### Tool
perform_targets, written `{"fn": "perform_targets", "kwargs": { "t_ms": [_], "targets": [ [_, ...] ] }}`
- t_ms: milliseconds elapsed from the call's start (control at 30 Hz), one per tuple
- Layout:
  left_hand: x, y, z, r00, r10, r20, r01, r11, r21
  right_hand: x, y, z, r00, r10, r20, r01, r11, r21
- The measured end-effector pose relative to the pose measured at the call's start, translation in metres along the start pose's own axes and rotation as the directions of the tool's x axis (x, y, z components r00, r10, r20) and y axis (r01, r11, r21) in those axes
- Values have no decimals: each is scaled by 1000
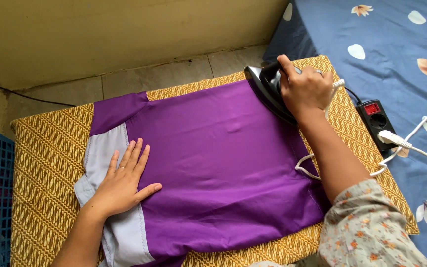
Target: Ironing a purple long-sleeved shirt on an ironing board.
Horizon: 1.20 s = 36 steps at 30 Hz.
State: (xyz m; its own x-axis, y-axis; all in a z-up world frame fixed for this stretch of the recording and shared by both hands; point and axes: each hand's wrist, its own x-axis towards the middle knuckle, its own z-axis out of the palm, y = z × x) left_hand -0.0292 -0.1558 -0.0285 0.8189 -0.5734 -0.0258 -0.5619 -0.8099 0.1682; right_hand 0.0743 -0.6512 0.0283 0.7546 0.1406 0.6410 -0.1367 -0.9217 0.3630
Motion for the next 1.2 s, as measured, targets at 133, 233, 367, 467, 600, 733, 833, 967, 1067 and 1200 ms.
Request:
{"fn": "perform_targets", "kwargs": {
  "t_ms": [133, 233, 367, 467, 600, 733, 833, 967, 1067, 1200],
  "targets": [
    [0, -1, 2, 1000, 6, -21, -6, 1000, 6, 11, -2, 14, 1000, 27, -3, -27, 999, -17],
    [-1, -1, 2, 1000, 1, -20, -1, 1000, 0, 12, -3, 11, 999, 50, -12, -50, 999, -15],
    [0, 1, -1, 1000, -16, 6, 16, 1000, 11, -1, 1, -5, 994, 98, 56, -99, 995, 27],
    [2, 3, -5, 999, -30, 42, 31, 999, -11, -16, 9, -15, 988, 119, 96, -112, 991, -68],
    [3, 4, -11, 991, -67, 116, 72, 997, -39, -39, 25, -17, 984, 141, 109, -126, 982, -138],
    [2, -2, -17, 1000, -25, -6, 23, 968, -249, -54, 43, 1, 989, 140, 38, -132, 976, -171],
    [2, -26, -14, 991, -87, -102, 40, 918, -395, -52, 53, 13, 985, 164, 52, -149, 965, -216],
    [-2, -37, -36, 920, -345, -185, 232, 862, -451, -42, 68, 30, 985, 171, 27, -160, 958, -236],
    [-10, -56, -37, 837, -458, -300, 328, 858, -395, -36, 83, 50, 982, 187, 12, -179, 954, -241],
    [-12, -72, -38, 706, -675, -214, 527, 703, -478, -23, 93, 50, 982, 190, 21, -182, 964, -192]
  ]
}}
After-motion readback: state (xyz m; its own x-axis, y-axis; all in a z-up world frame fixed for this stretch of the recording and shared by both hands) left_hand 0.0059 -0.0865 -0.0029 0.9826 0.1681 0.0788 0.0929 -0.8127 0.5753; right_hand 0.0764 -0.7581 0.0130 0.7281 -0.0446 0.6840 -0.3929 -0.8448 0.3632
